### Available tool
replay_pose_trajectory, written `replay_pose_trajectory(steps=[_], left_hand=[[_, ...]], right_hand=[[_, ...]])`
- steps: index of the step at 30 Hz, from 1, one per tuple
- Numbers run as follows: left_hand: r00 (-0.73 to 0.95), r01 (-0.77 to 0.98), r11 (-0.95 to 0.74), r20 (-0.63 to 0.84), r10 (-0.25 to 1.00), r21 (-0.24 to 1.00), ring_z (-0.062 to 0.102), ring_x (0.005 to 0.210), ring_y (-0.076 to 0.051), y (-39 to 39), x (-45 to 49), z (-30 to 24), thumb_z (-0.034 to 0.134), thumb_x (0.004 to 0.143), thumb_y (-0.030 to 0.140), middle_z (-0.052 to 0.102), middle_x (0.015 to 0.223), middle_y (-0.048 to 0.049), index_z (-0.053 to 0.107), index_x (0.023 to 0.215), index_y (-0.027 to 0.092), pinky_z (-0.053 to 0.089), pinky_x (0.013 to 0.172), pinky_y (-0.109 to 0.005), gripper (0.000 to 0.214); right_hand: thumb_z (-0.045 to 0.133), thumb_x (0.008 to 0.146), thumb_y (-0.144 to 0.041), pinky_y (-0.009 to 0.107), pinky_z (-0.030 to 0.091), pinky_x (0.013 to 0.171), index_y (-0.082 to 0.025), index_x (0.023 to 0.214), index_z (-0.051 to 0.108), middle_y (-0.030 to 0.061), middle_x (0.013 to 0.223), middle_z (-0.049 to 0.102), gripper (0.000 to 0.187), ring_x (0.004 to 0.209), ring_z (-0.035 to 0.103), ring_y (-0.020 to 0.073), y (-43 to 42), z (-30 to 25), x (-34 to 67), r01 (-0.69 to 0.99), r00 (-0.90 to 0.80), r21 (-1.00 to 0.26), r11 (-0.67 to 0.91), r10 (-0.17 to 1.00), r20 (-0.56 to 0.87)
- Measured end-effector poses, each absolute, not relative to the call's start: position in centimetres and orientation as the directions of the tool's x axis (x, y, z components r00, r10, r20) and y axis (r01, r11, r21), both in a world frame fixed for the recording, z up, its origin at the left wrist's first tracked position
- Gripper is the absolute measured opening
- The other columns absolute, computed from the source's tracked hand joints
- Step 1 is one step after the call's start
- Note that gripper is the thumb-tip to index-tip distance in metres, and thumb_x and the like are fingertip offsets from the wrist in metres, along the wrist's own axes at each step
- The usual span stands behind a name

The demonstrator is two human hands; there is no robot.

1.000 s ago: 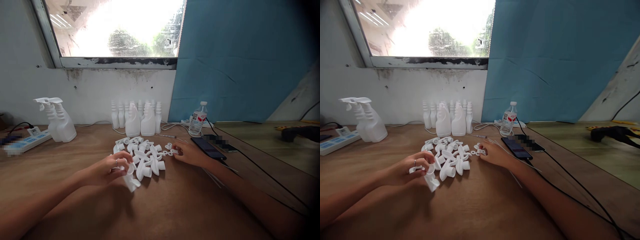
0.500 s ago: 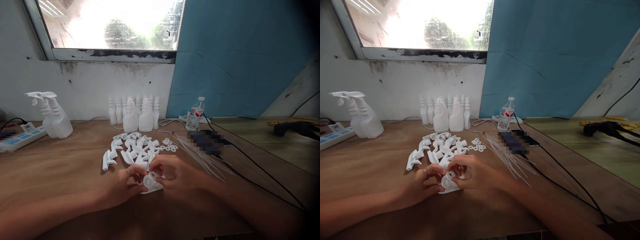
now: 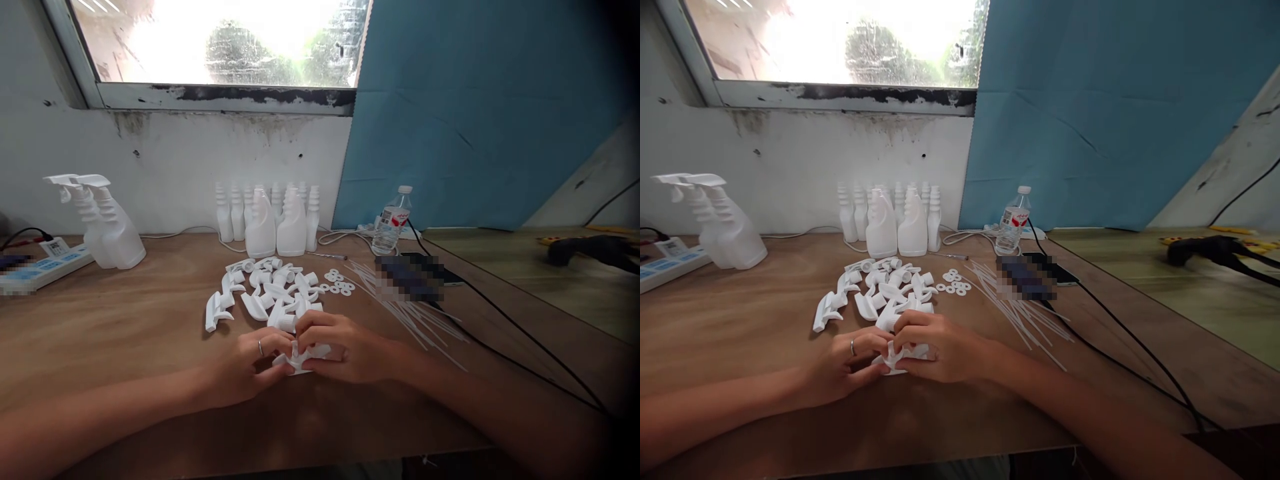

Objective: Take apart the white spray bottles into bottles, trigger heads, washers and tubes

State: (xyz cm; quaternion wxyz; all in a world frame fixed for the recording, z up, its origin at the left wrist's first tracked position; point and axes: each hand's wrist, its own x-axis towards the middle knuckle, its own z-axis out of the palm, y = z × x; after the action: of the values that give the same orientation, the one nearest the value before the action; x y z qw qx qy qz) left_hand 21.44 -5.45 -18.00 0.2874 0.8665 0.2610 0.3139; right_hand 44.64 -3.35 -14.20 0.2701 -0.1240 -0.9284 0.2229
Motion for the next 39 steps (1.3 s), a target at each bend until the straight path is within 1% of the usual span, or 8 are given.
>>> replay_pose_trajectory(steps=[7,22,26,29,31,34,35,39], left_hand=[[0.722,0.287,-0.810,0.440,0.533,0.511,0.061,0.097,-0.019,-5.4,21.4,-17.9,0.055,0.090,0.022,0.064,0.107,-0.0087,0.057,0.114,0.021,0.050,0.086,-0.030,0.025],[0.728,0.263,-0.839,0.473,0.497,0.476,0.061,0.092,-0.017,-5.4,21.5,-17.8,0.051,0.091,0.018,0.062,0.101,-0.0094,0.056,0.104,0.018,0.050,0.082,-0.027,0.014],[0.733,0.304,-0.845,0.458,0.503,0.441,0.060,0.093,-0.017,-5.4,21.3,-18.2,0.051,0.089,0.017,0.061,0.107,-0.0078,0.050,0.108,0.021,0.049,0.082,-0.026,0.019],[0.723,0.323,-0.854,0.476,0.500,0.407,0.060,0.086,-0.015,-5.5,21.2,-18.3,0.052,0.087,0.015,0.060,0.107,-0.0065,0.045,0.112,0.023,0.048,0.077,-0.024,0.027],[0.738,0.303,-0.866,0.478,0.477,0.397,0.058,0.080,-0.014,-5.6,21.4,-18.1,0.051,0.085,0.013,0.059,0.105,-0.0071,0.044,0.115,0.022,0.048,0.073,-0.023,0.032],[0.779,0.255,-0.880,0.454,0.433,0.401,0.055,0.073,-0.012,-5.5,21.7,-17.6,0.048,0.083,0.009,0.056,0.102,-0.0085,0.047,0.111,0.020,0.047,0.068,-0.021,0.030],[0.788,0.245,-0.881,0.447,0.424,0.405,0.053,0.072,-0.012,-5.5,21.8,-17.5,0.048,0.083,0.008,0.056,0.102,-0.0087,0.047,0.110,0.019,0.046,0.066,-0.021,0.029],[0.798,0.217,-0.881,0.443,0.408,0.419,0.052,0.075,-0.012,-5.4,21.8,-17.4,0.048,0.083,0.008,0.055,0.101,-0.0088,0.047,0.108,0.019,0.045,0.067,-0.020,0.027]], right_hand=[[0.057,0.089,-0.024,0.027,0.047,0.080,-0.017,0.093,0.064,0.0083,0.098,0.060,0.011,0.088,0.058,0.0140,-3.3,-14.4,44.7,0.169,-0.825,-0.321,0.932,0.312,0.471],[0.050,0.093,-0.019,0.031,0.047,0.080,-0.012,0.098,0.064,0.0127,0.098,0.060,0.017,0.091,0.055,0.0169,-3.2,-15.3,44.6,0.098,-0.836,-0.226,0.969,0.203,0.509],[0.052,0.092,-0.021,0.028,0.048,0.083,-0.014,0.097,0.067,0.0117,0.103,0.060,0.017,0.093,0.058,0.0150,-2.8,-14.9,45.0,0.072,-0.815,-0.345,0.936,0.255,0.521],[0.049,0.094,-0.028,0.026,0.047,0.083,-0.019,0.106,0.066,0.0083,0.106,0.063,0.023,0.093,0.060,0.0145,-1.2,-13.8,46.6,0.240,-0.730,-0.453,0.859,0.467,0.499],[0.046,0.094,-0.032,0.026,0.046,0.076,-0.020,0.107,0.065,0.0061,0.099,0.067,0.026,0.084,0.061,0.0145,0.6,-12.8,48.5,0.512,-0.599,-0.440,0.738,0.674,0.433],[0.048,0.090,-0.035,0.026,0.041,0.067,-0.016,0.085,0.066,0.0081,0.086,0.067,0.026,0.076,0.060,0.0176,3.5,-11.7,52.3,0.898,-0.385,-0.187,0.399,0.917,0.108],[0.051,0.087,-0.034,0.025,0.039,0.064,-0.015,0.077,0.064,0.0089,0.083,0.066,0.025,0.075,0.061,0.0182,4.3,-11.6,53.5,0.959,-0.272,-0.107,0.263,0.960,-0.072],[0.061,0.074,-0.032,0.024,0.034,0.049,-0.015,0.056,0.052,0.0055,0.052,0.058,0.026,0.048,0.055,0.0151,6.0,-11.9,57.2,0.986,-0.168,-0.087,0.146,0.912,-0.373]])
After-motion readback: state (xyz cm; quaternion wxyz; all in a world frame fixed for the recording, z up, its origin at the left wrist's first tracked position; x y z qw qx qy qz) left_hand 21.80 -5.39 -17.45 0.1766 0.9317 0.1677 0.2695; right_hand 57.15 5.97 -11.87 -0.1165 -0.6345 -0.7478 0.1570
